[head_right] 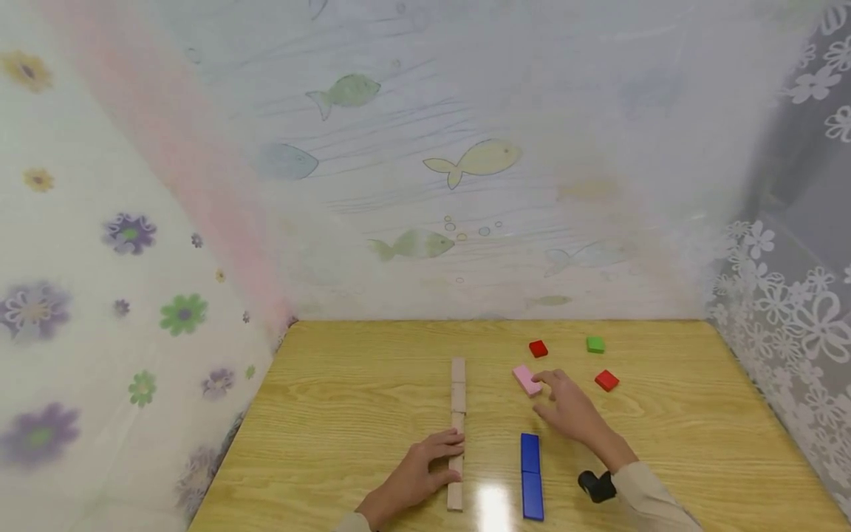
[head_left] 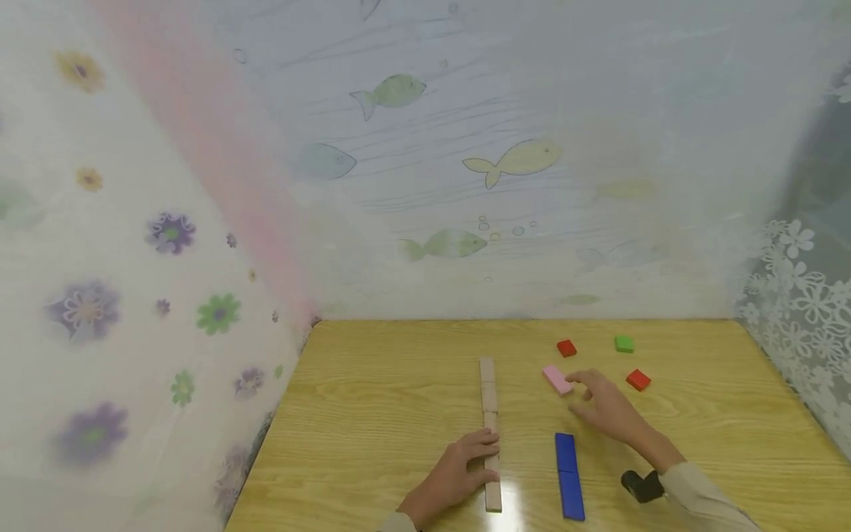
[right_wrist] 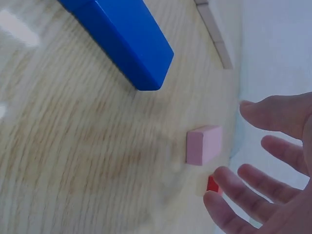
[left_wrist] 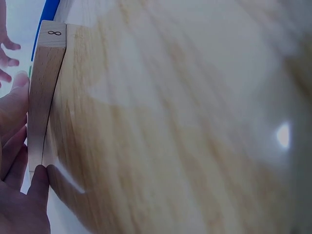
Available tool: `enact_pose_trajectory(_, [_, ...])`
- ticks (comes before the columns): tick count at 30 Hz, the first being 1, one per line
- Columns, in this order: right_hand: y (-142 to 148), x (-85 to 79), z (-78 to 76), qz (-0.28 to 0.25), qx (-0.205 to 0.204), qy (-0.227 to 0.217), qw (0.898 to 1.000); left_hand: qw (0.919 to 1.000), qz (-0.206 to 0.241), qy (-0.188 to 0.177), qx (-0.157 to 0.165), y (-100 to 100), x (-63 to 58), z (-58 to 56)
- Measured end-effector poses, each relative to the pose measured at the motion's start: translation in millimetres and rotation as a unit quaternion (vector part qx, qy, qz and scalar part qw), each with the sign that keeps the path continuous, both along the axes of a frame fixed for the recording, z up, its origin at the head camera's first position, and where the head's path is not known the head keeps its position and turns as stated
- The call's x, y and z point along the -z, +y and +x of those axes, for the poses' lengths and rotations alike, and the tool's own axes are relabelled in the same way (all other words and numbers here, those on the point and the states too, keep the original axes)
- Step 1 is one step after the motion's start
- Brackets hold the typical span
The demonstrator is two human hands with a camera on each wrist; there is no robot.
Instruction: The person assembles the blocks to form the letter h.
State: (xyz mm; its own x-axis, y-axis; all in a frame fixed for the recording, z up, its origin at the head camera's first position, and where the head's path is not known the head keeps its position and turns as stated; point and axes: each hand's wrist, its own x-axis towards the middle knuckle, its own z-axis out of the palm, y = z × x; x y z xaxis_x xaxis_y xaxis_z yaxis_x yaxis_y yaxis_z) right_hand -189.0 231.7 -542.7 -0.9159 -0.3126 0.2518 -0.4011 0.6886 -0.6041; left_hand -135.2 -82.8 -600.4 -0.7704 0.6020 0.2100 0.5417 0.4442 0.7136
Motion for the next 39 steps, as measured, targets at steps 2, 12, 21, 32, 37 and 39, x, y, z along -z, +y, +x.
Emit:
enact_pose_trajectory(2, [-0.5, 1.0, -3.4, -0.006, 0.007, 0.002, 1.000, 1.0000, 0.002, 0.007, 0.002, 0.1, 0.3, -0.1])
enact_pose_trajectory(12, [-9.8, 6.5, -16.0, -0.055, 0.049, -0.066, 0.995, 0.9999, 0.007, 0.008, 0.007, 0.3, -2.0, 1.5])
enact_pose_trajectory(21, [-16.0, 28.3, -25.4, -0.041, 0.064, -0.051, 0.996, 1.0000, 0.002, -0.002, 0.003, -0.2, 0.0, 0.9])
enact_pose_trajectory(32, [-21.2, 40.6, -37.8, -0.029, 0.108, -0.039, 0.993, 1.0000, 0.006, 0.005, -0.005, 1.4, 0.6, -0.3])
enact_pose_trajectory(37, [-20.9, 43.4, -38.5, -0.037, 0.116, -0.038, 0.992, 1.0000, 0.004, 0.000, -0.003, 1.3, 0.6, 0.6])
enact_pose_trajectory(39, [-20.3, 44.6, -38.7, -0.039, 0.117, -0.036, 0.992, 1.0000, 0.004, 0.002, -0.004, 1.0, 0.6, 0.7])
